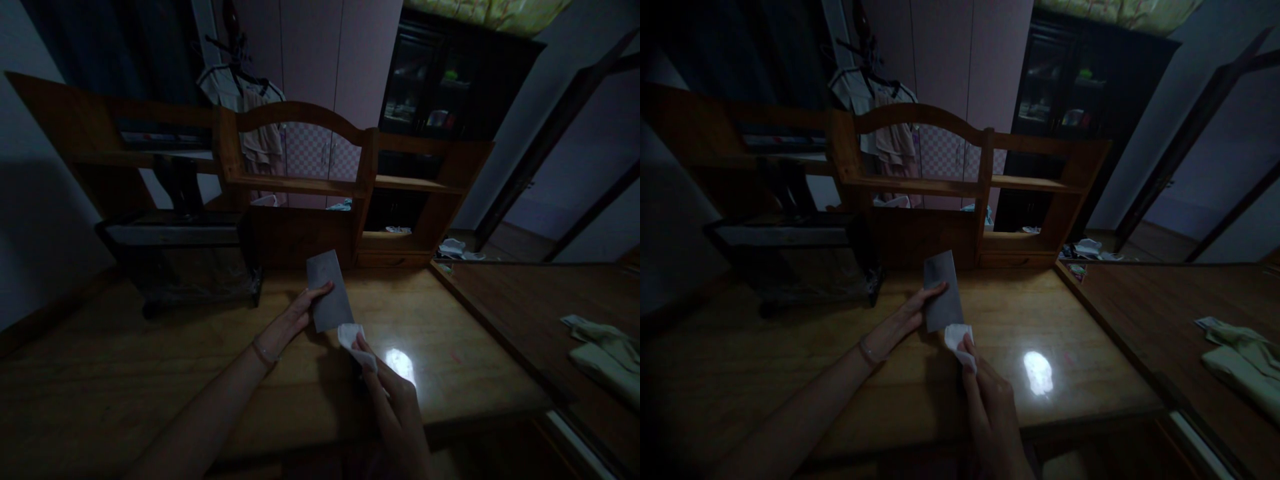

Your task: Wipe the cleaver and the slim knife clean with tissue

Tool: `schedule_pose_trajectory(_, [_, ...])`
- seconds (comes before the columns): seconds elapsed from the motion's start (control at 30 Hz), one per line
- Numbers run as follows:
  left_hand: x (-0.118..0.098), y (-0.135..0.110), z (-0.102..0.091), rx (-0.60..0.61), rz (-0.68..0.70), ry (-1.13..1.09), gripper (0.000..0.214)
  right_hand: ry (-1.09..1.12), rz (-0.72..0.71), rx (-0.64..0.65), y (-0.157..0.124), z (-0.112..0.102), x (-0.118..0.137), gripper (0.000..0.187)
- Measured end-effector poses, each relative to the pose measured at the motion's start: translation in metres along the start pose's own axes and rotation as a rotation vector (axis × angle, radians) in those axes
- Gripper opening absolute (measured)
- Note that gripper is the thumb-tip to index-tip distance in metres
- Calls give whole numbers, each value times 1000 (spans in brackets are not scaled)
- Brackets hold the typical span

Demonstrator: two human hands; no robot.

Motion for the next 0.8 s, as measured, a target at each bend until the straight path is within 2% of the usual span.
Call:
schedule_pose_trajectory(0.3, [2, 2, 0, -1, -67, -111, 43, -176, -235, -181, -49, -3, -6, 38])
schedule_pose_trajectory(0.37, [1, 1, 1, -22, -80, -113, 43, -183, -185, -226, -56, -9, -12, 33])
schedule_pose_trajectory(0.43, [-1, -1, 4, -40, -104, -116, 41, -161, -52, -293, -57, -22, -21, 26])
schedule_pose_trajectory(0.5, [-3, -5, 7, -53, -126, -124, 39, -157, 98, -364, -47, -38, -32, 29])
schedule_pose_trajectory(0.57, [-7, -10, 12, -61, -128, -158, 35, -162, 161, -397, -29, -54, -38, 35])
schedule_pose_trajectory(0.63, [-12, -16, 16, -70, -113, -221, 31, -118, 265, -336, -4, -65, -38, 39])
schedule_pose_trajectory(0.73, [-26, -25, 21, -96, -49, -296, 27, -10, 380, -137, 30, -72, -26, 44])
schedule_pose_trajectory(0.8, [-38, -31, 26, -119, 2, -326, 27, 87, 359, 4, 46, -72, -12, 43])
Point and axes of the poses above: each hand's wrist, its own y-axis towards the middle knuckle, its own z-axis out of the palm, x = y × z, the point moved 1 cm from there along y, towards the middle knuckle, and after that the axes turned 6 degrees about -y, right-handed, at the moved point
